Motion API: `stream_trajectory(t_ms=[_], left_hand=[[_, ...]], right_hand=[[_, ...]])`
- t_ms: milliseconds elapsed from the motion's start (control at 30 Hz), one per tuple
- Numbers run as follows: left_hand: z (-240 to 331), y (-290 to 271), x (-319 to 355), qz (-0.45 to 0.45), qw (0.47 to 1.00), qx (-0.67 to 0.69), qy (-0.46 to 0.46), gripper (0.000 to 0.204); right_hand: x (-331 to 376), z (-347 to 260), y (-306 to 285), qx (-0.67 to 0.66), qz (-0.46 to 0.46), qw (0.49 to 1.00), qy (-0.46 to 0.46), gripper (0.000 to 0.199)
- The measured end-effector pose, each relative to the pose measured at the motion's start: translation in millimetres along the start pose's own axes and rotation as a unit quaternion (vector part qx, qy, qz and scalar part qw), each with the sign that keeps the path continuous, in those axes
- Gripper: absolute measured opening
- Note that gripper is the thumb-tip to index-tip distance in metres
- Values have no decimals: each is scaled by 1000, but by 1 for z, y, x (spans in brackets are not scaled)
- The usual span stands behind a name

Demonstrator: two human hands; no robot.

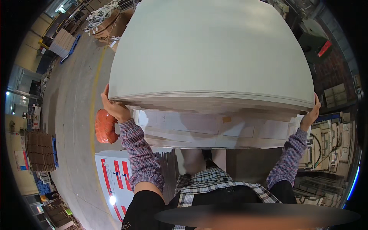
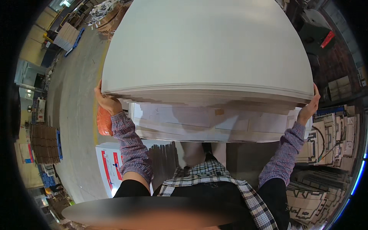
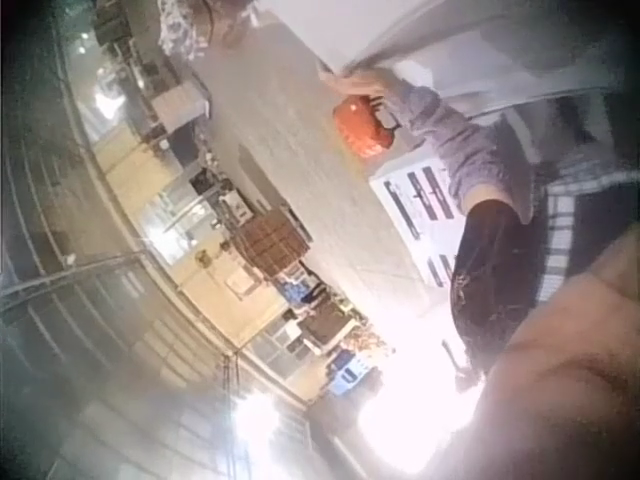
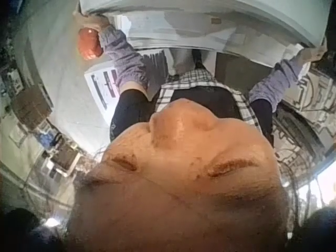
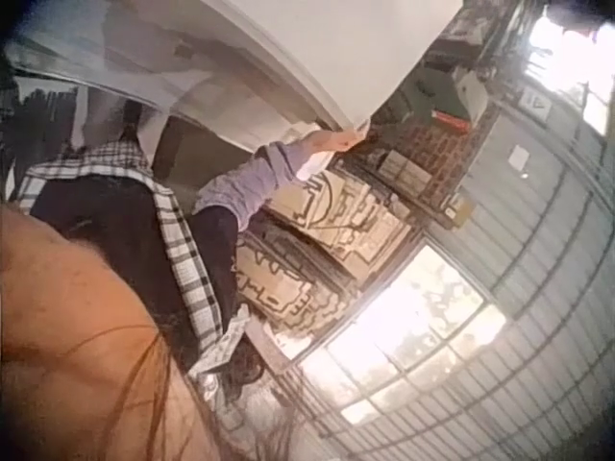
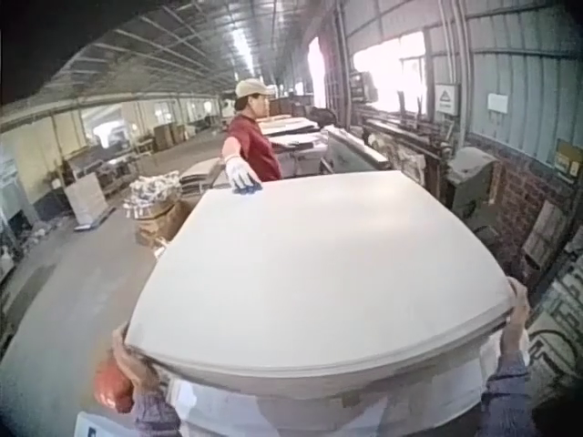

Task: Stacking large printed paper sheets onto a pile on a pallet.

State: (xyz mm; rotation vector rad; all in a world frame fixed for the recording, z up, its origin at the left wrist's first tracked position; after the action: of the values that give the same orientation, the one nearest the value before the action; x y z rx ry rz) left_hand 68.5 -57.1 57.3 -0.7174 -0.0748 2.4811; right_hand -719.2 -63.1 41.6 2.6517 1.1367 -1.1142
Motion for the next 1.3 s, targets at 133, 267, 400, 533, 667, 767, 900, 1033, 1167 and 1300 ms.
stream_trajectory(t_ms=[133, 267, 400, 533, 667, 767, 900, 1033, 1167, 1300], left_hand=[[-15, 32, 7, 23, 952, 274, -139, 47], [-11, 19, -11, 94, 963, 224, -121, 46], [-8, 30, 7, 114, 946, 253, -164, 45], [-11, 11, 0, 57, 990, 83, -103, 24], [-7, -38, 31, -21, 992, 77, -98, 21], [-73, -171, 92, -83, 989, -79, -98, 21], [-174, -426, 229, 79, 928, -203, -301, 20], [-198, -675, 419, 186, 802, -389, -413, 22], [-212, -784, 638, 172, 618, -503, -579, 31], [-249, -788, 740, 174, 579, -541, -585, 44]], right_hand=[[-20, 0, 18, -68, -8, 996, -52, 62], [-22, 16, 21, -104, 16, 994, -32, 60], [-31, 26, -6, 9, 20, 999, 35, 61], [-28, 4, -6, 43, -28, 998, 20, 59], [6, -94, -11, 326, -49, 921, -206, 53], [73, -130, 28, 80, -156, 958, -228, 42], [276, -213, 153, -128, -447, 883, -66, 21], [462, -315, 238, -207, -601, 758, -145, 16], [644, -339, 339, -181, -695, 663, -209, 13], [733, -330, 408, -41, -690, 625, -362, 26]])
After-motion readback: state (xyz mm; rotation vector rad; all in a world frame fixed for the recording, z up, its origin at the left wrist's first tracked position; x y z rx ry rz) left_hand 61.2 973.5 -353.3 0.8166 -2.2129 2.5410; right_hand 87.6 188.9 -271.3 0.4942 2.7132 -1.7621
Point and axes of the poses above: each hand's wrist, its own x-axis away from the middle knuckle, its own y-axis out of the palm, z = x × y, the point moved 9 cm from there along -x, towards the middle knuckle, and after that the axes turned 9 degrees about -y, right-handed, at the moved point
